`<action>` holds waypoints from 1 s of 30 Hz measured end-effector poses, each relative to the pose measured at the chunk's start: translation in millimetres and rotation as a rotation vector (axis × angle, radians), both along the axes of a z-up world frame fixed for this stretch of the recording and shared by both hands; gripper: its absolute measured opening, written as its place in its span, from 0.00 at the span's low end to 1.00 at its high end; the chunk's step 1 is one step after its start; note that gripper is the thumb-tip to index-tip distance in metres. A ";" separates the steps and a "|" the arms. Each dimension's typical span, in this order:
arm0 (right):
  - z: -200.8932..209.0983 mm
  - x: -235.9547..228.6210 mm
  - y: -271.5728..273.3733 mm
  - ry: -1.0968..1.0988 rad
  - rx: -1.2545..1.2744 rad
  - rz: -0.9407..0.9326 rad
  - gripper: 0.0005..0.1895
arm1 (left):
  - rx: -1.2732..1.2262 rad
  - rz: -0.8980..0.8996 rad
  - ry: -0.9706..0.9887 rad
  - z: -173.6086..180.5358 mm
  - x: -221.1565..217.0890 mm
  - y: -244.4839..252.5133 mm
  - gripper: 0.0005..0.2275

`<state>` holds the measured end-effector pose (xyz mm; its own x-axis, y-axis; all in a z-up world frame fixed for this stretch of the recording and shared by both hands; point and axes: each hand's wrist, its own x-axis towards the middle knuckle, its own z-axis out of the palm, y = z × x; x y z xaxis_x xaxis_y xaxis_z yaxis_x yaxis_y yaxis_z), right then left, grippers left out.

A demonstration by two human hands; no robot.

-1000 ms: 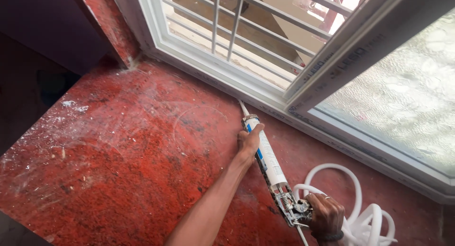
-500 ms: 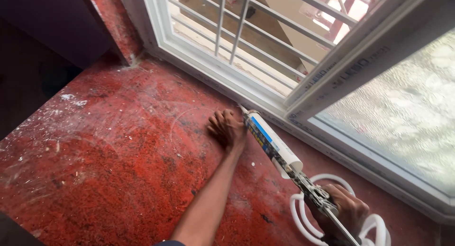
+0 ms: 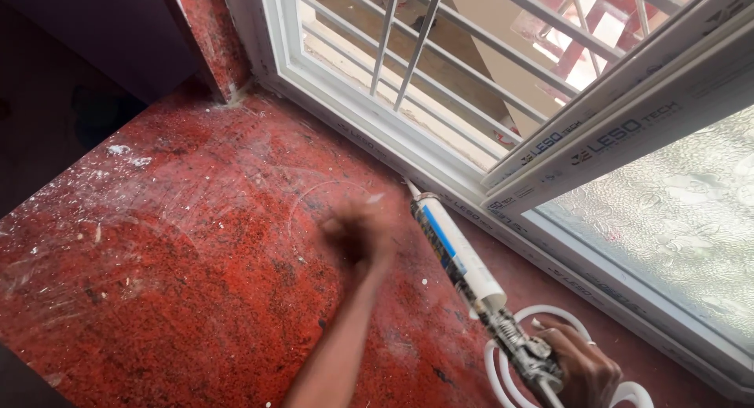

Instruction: The person presses a foam rod into the gap between a window frame and a stone sill, applies sealant using a caulking gun, and smooths the bead with a finger.

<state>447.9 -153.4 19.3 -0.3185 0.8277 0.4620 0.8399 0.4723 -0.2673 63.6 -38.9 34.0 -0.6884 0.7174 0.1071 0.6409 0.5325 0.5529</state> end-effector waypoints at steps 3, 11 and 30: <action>36.3 -45.0 35.9 -0.004 0.008 -0.030 0.06 | 0.267 0.109 -0.023 -16.8 -8.0 -25.6 0.14; 25.3 -50.6 21.6 -0.205 -0.096 0.005 0.08 | 0.234 0.061 -1.720 -0.8 82.2 -12.1 0.22; 21.7 10.4 31.3 -0.038 0.035 0.179 0.09 | 0.276 0.239 -1.709 -31.3 158.9 2.7 0.20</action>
<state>458.4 -122.1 41.0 -0.4766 0.7400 0.4745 0.7510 0.6233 -0.2178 222.5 -36.2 2.7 -0.2265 0.6796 -0.6977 -0.7805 0.3020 0.5475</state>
